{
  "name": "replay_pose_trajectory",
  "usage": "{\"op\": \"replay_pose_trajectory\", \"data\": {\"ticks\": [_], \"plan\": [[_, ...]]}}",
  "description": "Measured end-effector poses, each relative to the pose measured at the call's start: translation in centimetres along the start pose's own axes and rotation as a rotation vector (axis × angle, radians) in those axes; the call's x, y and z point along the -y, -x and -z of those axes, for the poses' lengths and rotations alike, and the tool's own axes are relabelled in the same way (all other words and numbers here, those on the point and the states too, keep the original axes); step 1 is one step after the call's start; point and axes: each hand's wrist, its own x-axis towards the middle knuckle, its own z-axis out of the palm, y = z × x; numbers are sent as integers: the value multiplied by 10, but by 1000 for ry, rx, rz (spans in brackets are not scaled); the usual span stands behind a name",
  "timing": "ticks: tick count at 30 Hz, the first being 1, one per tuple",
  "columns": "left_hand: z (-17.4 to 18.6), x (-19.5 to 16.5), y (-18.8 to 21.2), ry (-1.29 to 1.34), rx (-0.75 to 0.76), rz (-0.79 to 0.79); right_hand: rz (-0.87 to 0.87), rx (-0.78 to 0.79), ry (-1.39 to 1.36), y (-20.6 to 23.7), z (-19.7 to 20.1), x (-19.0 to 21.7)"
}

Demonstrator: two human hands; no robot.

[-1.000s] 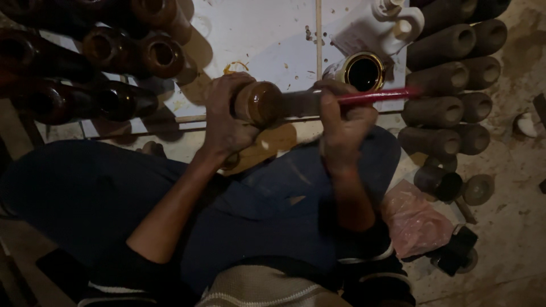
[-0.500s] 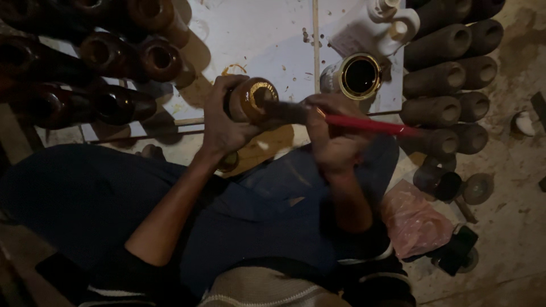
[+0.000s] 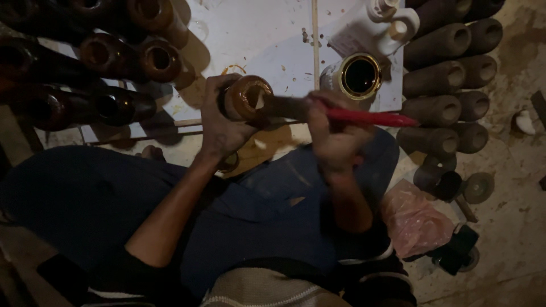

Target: The person sits on the floor and applies dark paint to small clay pots using a red-handled brush. They repeatedly dip the brush into a paint can and coat the exterior of each pot, rotating it to cover all sides before setting it aside.

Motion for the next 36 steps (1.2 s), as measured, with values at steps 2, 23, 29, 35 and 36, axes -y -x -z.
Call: {"op": "replay_pose_trajectory", "data": {"ticks": [2, 23, 29, 35, 36], "plan": [[2, -1, 1, -81, -6, -26, -48, 59, -46, 0, 1, 2], [6, -1, 1, 93, 100, -77, -97, 132, 11, -10, 21, -6], [10, 3, -3, 235, 213, -88, -182, 28, -340, -19, 28, -12], [9, 2, -1, 192, 241, -108, -67, 60, 86, -17, 30, -13], [8, 2, -2, 147, 224, -126, 9, 10, 82, -17, 26, -12]]}}
